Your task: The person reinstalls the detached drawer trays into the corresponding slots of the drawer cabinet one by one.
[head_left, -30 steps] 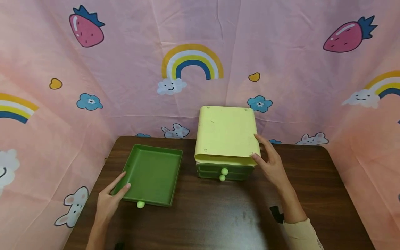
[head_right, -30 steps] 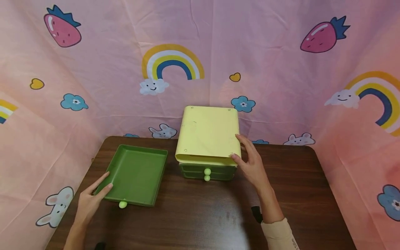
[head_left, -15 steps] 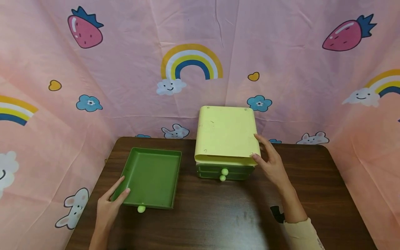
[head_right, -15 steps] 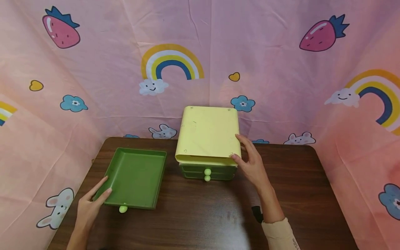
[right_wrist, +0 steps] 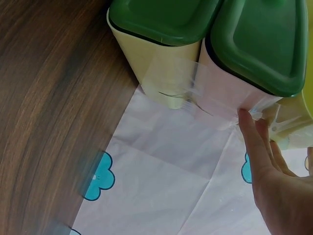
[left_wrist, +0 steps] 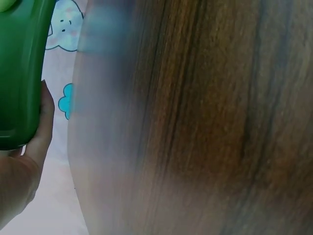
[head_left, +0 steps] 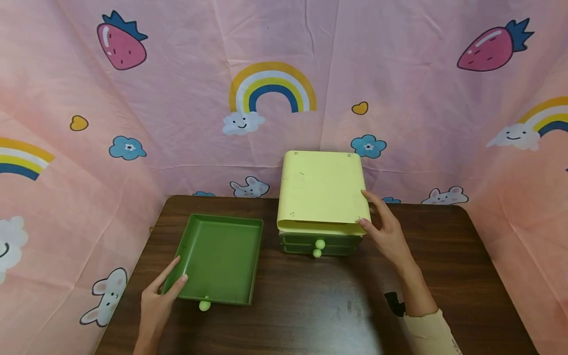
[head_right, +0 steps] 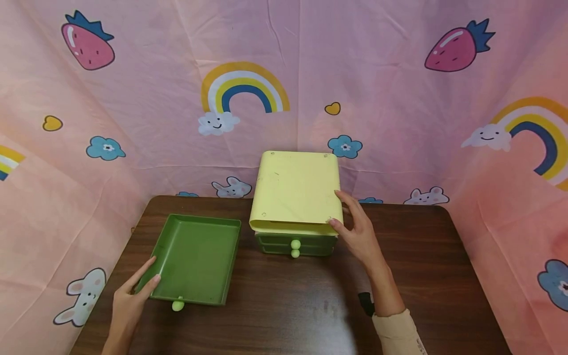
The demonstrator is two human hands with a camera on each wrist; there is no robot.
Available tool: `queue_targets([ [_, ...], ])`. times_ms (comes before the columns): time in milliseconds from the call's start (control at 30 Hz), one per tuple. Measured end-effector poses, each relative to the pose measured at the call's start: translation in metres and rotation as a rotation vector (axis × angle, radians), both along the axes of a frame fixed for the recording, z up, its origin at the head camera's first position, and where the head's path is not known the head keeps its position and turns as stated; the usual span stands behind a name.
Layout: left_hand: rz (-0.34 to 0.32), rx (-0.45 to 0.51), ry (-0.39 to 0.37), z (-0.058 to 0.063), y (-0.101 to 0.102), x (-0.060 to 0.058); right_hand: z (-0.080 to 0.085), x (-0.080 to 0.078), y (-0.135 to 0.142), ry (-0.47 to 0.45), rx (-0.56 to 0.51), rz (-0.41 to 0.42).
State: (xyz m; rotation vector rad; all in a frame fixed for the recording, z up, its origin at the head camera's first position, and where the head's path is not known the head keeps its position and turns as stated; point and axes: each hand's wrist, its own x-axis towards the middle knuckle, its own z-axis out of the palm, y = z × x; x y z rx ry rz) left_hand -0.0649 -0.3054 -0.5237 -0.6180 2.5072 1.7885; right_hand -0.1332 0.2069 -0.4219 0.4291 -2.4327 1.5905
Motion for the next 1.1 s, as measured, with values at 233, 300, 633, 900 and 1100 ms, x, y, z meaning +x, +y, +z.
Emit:
queue_targets([
  [233, 0.023, -0.013, -0.008, 0.004, 0.004, 0.004, -0.001, 0.0, -0.001, 0.006, 0.003, -0.001],
  [300, 0.025, -0.015, 0.004, 0.006, 0.006, 0.006, -0.001, 0.0, 0.0, 0.014, 0.005, -0.006],
  [633, 0.068, 0.028, 0.029, 0.015, 0.019, 0.023, 0.001, 0.002, 0.001, 0.009, 0.029, -0.039],
  [900, 0.091, -0.008, -0.001, 0.014, 0.022, 0.027, 0.0, 0.001, 0.001, 0.006, 0.018, -0.019],
  [1100, 0.097, -0.018, 0.017, 0.016, 0.024, 0.033, 0.0, -0.001, -0.001, 0.007, 0.014, -0.014],
])
